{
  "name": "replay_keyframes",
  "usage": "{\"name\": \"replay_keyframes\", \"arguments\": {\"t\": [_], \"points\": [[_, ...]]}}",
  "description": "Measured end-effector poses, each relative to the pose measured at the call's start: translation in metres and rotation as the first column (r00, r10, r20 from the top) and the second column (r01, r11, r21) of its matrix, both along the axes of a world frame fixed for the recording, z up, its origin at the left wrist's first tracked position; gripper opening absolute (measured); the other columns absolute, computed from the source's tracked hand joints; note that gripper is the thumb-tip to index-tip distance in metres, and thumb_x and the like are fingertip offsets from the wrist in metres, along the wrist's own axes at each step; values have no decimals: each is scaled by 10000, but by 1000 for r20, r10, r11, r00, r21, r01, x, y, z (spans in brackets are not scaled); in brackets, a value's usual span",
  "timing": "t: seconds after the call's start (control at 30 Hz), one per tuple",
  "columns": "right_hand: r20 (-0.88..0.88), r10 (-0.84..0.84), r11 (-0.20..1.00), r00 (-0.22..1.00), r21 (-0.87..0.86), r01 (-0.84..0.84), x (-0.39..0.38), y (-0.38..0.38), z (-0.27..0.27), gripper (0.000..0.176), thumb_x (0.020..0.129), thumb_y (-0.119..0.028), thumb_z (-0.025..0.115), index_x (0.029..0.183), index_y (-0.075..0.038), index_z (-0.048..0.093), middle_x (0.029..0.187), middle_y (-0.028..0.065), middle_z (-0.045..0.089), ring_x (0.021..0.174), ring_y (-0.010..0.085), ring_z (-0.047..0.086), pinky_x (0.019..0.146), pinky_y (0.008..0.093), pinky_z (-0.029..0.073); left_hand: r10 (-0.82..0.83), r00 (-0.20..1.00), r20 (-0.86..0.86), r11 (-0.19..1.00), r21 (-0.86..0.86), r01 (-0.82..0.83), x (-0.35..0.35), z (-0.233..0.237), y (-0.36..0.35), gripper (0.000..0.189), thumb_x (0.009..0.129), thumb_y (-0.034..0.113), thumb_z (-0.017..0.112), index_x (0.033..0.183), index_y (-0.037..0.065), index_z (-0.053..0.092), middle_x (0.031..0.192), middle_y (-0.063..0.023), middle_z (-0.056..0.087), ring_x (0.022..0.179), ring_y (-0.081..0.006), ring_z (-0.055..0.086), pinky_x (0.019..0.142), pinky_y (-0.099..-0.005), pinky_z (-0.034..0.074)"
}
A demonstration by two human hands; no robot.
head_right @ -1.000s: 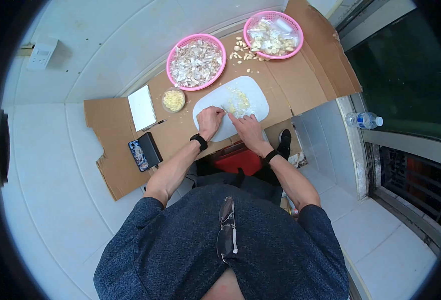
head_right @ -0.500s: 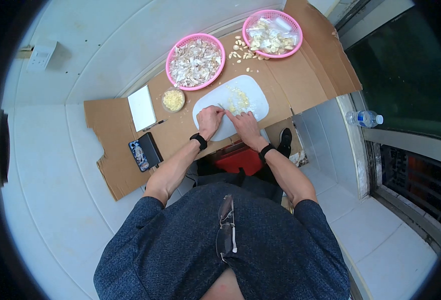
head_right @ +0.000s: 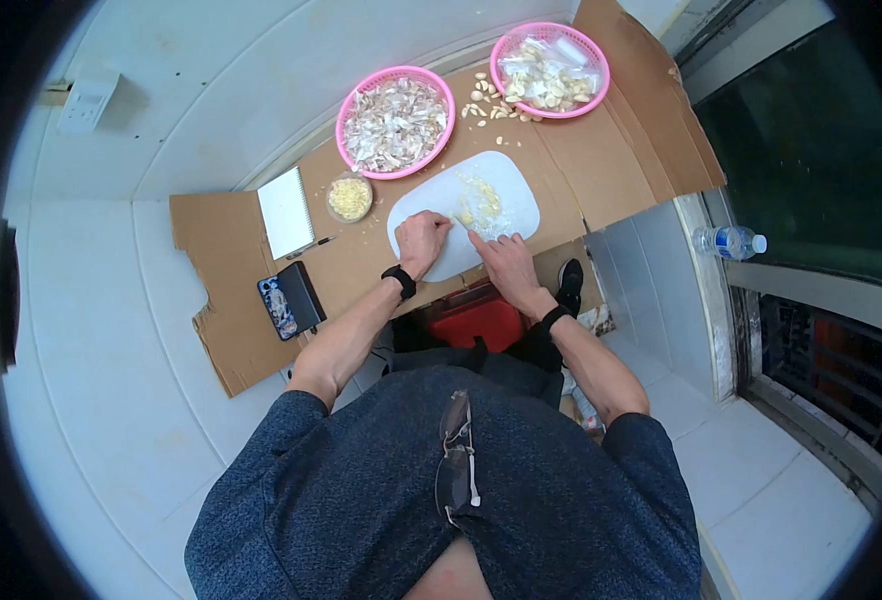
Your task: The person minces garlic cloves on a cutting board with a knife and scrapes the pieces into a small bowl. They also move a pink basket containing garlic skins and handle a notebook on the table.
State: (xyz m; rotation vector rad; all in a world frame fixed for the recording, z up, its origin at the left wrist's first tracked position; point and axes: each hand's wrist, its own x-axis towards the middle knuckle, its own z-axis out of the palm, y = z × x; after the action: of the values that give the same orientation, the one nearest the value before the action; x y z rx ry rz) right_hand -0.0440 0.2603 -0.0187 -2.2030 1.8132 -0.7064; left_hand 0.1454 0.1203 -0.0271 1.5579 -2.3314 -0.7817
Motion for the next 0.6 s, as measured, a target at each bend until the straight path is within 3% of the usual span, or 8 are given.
{"name": "replay_keyframes", "arguments": {"t": [0.5, 0.6], "points": [[-21, -11, 1000, 1000, 3, 11, 19, -23, -18, 547, 988, -94, 636, 1535, -86, 634, 853, 61, 697, 862, 251, 676, 831, 425, 475, -19, 1000, 14, 998, -51, 20, -1, 3, -1, 108, 917, 208, 784, 914, 151, 875, 953, -161, 810, 838, -385, 774, 739, -519, 580], [-29, -17, 1000, 999, 1, 17, 21, -26, -21, 570, 973, -80, 634, 1543, -93, 631, 873, 64, 713, 876, 258, 684, 836, 433, 475, -8, 999, 46, 999, -30, 9, -2, 9, -2, 153, 918, 238, 802, 961, 121, 890, 945, -167, 818, 835, -388, 787, 780, -483, 619]]}}
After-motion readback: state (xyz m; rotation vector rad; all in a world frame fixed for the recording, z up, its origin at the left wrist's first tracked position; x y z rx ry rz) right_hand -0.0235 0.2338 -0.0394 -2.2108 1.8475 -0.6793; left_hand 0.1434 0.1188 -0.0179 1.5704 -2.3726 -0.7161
